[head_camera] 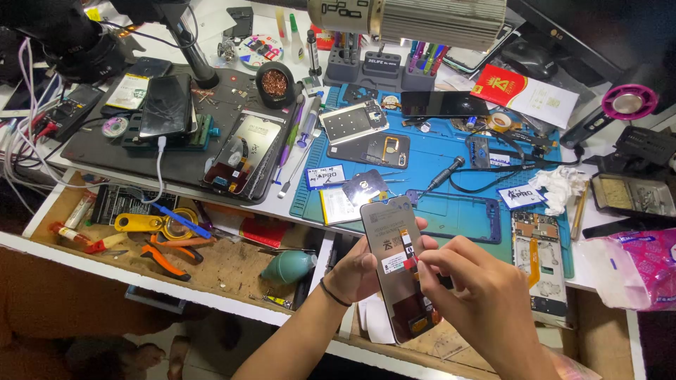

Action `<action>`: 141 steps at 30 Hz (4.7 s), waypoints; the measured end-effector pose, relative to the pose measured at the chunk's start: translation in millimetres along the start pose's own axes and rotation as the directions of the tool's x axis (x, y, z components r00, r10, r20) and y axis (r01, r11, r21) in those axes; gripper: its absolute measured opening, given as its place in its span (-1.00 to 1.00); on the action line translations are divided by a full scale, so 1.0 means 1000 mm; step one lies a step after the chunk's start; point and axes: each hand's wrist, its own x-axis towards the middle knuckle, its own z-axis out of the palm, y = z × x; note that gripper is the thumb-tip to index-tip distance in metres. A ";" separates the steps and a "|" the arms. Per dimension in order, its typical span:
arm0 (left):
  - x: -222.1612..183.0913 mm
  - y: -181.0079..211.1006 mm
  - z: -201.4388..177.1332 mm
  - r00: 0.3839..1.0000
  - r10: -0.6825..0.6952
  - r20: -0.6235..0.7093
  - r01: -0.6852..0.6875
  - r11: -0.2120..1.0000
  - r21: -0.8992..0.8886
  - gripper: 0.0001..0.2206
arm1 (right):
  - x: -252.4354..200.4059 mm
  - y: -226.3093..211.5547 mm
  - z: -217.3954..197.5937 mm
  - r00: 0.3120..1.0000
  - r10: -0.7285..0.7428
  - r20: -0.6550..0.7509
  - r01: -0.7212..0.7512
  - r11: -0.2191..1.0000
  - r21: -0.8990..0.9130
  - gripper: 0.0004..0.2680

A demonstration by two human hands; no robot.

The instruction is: Repairing a mobile phone by cleaning the screen and preparing components for assembly

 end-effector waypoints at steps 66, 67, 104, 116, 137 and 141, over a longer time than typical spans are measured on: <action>-0.001 -0.061 -0.055 0.998 0.005 -0.063 -0.024 0.952 -0.304 -0.62 | 0.309 -0.132 0.201 0.574 -0.528 0.625 0.812 0.467 -0.350 -0.87; -0.003 -0.049 -0.045 0.998 0.004 -0.064 -0.023 0.952 -0.306 -0.62 | 0.312 -0.134 0.187 0.574 -0.527 0.627 0.812 0.469 -0.349 -0.87; 0.010 -0.011 -0.005 0.998 0.040 -0.051 -0.041 0.999 -0.009 -0.10 | -0.034 0.128 -0.027 0.446 0.862 0.241 -0.685 0.502 -0.528 -0.16; 0.010 -0.012 -0.006 0.998 0.053 -0.038 -0.053 0.999 0.008 -0.09 | -0.012 0.127 -0.041 0.352 0.872 0.341 -0.696 0.487 -0.528 -0.14; 0.028 0.000 0.026 0.994 -0.028 -0.110 0.058 0.957 0.283 -0.07 | -0.008 0.092 -0.093 0.408 0.799 0.442 -0.898 0.440 0.034 -0.17; 0.053 0.004 0.067 0.986 -0.072 -0.148 0.136 0.864 0.485 -0.14 | -0.028 0.102 -0.098 0.691 0.580 0.433 -0.723 0.525 0.450 -0.06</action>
